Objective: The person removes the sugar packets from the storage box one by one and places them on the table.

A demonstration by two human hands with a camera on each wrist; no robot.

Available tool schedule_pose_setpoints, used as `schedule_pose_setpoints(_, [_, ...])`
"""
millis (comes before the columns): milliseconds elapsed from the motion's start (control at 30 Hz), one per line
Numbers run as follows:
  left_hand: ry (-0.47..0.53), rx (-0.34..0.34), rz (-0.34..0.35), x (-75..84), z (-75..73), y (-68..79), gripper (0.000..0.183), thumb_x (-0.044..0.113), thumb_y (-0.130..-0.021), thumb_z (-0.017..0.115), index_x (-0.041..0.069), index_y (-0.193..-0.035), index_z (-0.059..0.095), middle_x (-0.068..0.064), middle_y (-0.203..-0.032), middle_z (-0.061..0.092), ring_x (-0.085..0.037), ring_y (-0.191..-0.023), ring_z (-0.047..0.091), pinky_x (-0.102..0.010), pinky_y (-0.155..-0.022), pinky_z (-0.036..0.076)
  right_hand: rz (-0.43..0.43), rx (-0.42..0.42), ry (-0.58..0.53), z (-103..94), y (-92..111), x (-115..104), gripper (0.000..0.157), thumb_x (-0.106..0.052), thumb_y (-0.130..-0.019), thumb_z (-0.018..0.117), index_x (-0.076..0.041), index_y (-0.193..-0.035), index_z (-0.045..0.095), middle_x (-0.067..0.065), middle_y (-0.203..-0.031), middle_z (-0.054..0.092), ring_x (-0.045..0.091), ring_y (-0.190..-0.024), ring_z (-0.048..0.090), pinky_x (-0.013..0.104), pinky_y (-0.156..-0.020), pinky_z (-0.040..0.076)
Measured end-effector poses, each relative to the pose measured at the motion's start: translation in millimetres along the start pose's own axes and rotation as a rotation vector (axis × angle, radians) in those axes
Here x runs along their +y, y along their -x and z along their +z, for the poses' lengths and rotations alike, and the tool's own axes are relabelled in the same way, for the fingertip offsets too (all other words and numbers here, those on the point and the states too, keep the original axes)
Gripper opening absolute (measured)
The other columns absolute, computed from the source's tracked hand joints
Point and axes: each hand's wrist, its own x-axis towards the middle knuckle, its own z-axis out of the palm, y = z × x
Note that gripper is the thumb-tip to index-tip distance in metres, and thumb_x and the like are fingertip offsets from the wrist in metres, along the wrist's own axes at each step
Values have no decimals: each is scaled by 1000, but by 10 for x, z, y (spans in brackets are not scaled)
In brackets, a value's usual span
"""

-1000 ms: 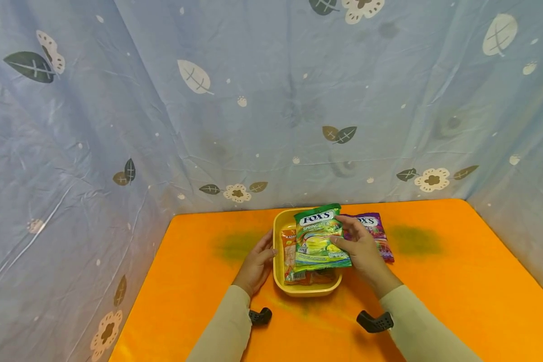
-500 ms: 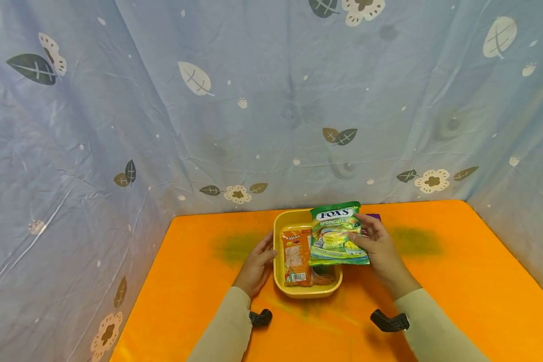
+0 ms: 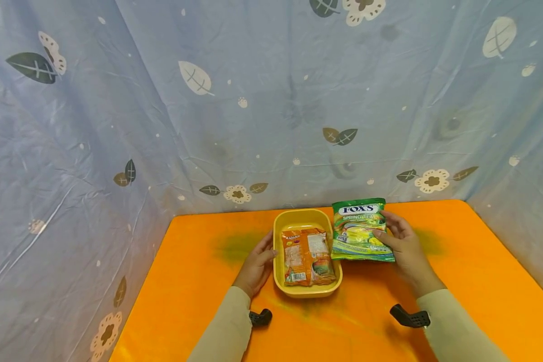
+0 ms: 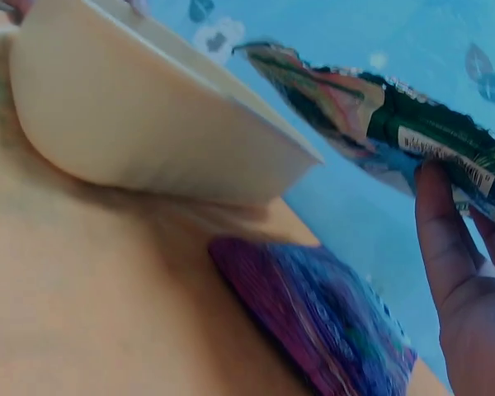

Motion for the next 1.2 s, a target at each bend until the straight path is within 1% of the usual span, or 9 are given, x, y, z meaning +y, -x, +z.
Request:
schedule_pose_setpoints(100, [7,1,1,1,3,3,73,-2,-107,54,13,-174,30,-11,-177,27,-31,-158,32,-42,-119,43,-12,-16,-85,-109,-4,11,52,0,-109,63,-18,-157,51,1,-140,51,11,-103,66,26,-79,63])
schedule_pose_setpoints(200, [5,2,4,-3,8,-1,73,-2,-106,55,13,-174,31,-11,-177,28,-32,-158,33,-43,-119,43,-18,-8,-92,-217,-3,-7,54,0,-110,61,-20,-159,51,2,-147,48,12,-111,65,24,-81,62])
schedule_pose_setpoints(300, [9,2,5,-8,5,-5,72,-3,-106,54,12,-173,32,-10,-177,28,-32,-157,33,-44,-119,42,-6,28,-42,-319,3,-50,58,-5,-111,62,-24,-163,48,7,-166,32,18,-148,41,18,-88,57])
schedule_pose_setpoints(400, [8,0,4,-11,0,-10,71,-4,-107,52,12,-173,32,-11,-176,28,-32,-157,33,-45,-120,41,18,53,-25,-428,17,-99,62,-8,-111,63,-27,-167,43,4,-178,12,14,-162,9,16,-90,54])
schedule_pose_setpoints(500, [8,-3,2,-12,-7,-15,71,-4,-107,51,12,-173,32,-11,-176,29,-33,-157,34,-45,-120,41,29,58,-72,-540,33,-136,63,-7,-111,62,-28,-167,42,3,-180,8,14,-154,33,19,-86,58])
schedule_pose_setpoints(633, [14,-6,0,-16,-22,-19,71,-4,-108,51,12,-174,31,-10,-177,28,-32,-157,34,-45,-120,41,-5,27,-160,-668,33,-150,59,0,-111,59,-22,-164,46,3,-165,34,7,-110,66,25,-79,62])
schedule_pose_setpoints(800, [23,-3,0,-27,-41,-11,71,-4,-108,51,12,-173,32,-10,-177,28,-30,-158,33,-45,-121,40,-25,-1,-211,-803,24,-143,56,5,-110,57,-20,-160,51,-4,-148,49,13,-99,72,28,-78,63])
schedule_pose_setpoints(1033, [28,-14,5,-18,-40,-3,71,-5,-108,50,11,-174,31,-11,-177,28,-33,-157,33,-44,-119,42,25,29,-143,-965,68,-106,59,-1,-112,57,-26,-164,47,-1,-179,10,3,-110,65,23,-78,61])
schedule_pose_setpoints(1200, [34,-20,1,5,-27,6,70,-5,-109,50,13,-174,31,-9,-177,28,-32,-157,35,-43,-119,43,47,27,-115,-1066,68,-122,60,-2,-112,58,-29,-165,46,-3,-178,11,3,-110,65,23,-79,61])
